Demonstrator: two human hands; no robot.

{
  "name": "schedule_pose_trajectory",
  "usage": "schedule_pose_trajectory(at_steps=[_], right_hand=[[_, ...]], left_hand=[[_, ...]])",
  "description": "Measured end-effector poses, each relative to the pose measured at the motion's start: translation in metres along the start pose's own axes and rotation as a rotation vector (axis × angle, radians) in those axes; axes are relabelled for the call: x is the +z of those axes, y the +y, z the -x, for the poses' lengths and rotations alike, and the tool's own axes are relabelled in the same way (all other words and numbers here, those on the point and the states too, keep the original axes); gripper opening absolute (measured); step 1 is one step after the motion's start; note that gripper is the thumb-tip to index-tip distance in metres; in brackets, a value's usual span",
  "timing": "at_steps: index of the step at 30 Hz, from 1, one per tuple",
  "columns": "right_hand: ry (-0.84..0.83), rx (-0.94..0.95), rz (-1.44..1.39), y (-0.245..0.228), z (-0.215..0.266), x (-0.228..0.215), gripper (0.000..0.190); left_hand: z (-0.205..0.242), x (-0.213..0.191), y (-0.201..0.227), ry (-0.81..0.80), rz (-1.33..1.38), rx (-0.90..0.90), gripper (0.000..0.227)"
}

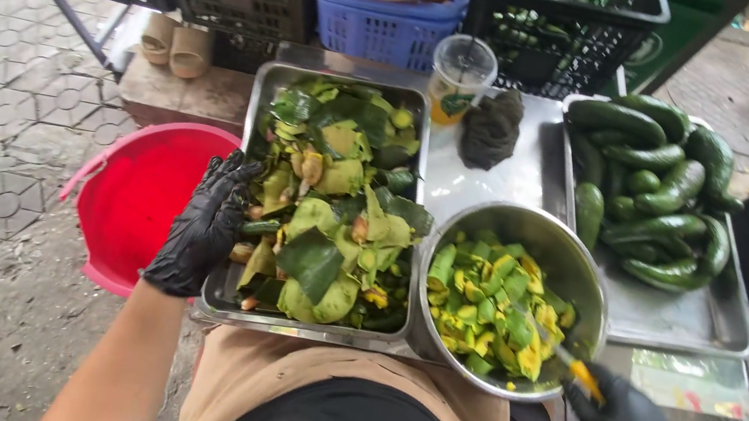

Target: The recorder is prepping avocados by removing pits and scooping out the flesh.

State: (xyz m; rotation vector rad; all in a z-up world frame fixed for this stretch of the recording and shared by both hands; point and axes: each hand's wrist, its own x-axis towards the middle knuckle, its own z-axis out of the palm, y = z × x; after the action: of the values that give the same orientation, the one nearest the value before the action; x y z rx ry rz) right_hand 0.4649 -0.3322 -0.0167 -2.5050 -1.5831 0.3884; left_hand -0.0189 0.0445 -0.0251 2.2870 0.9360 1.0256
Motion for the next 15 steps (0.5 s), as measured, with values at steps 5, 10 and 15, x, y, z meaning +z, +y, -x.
schedule_pose_trajectory(at_steps=[5, 10, 15], right_hand=[[0.058, 0.171, -0.1, -0.01, 0.022, 0.028, 0.051], [0.197, 0.294, -0.243, -0.027, 0.03, 0.038, 0.046], [0.427, 0.168, -0.555, 0.02, -0.008, 0.021, 0.03]], left_hand=[[-0.03, 0.013, -0.026, -0.009, 0.09, -0.015, 0.038], [-0.042, 0.039, -0.032, 0.02, -0.138, 0.251, 0.037], [-0.036, 0.055, -0.019, -0.052, -0.115, 0.274, 0.039]])
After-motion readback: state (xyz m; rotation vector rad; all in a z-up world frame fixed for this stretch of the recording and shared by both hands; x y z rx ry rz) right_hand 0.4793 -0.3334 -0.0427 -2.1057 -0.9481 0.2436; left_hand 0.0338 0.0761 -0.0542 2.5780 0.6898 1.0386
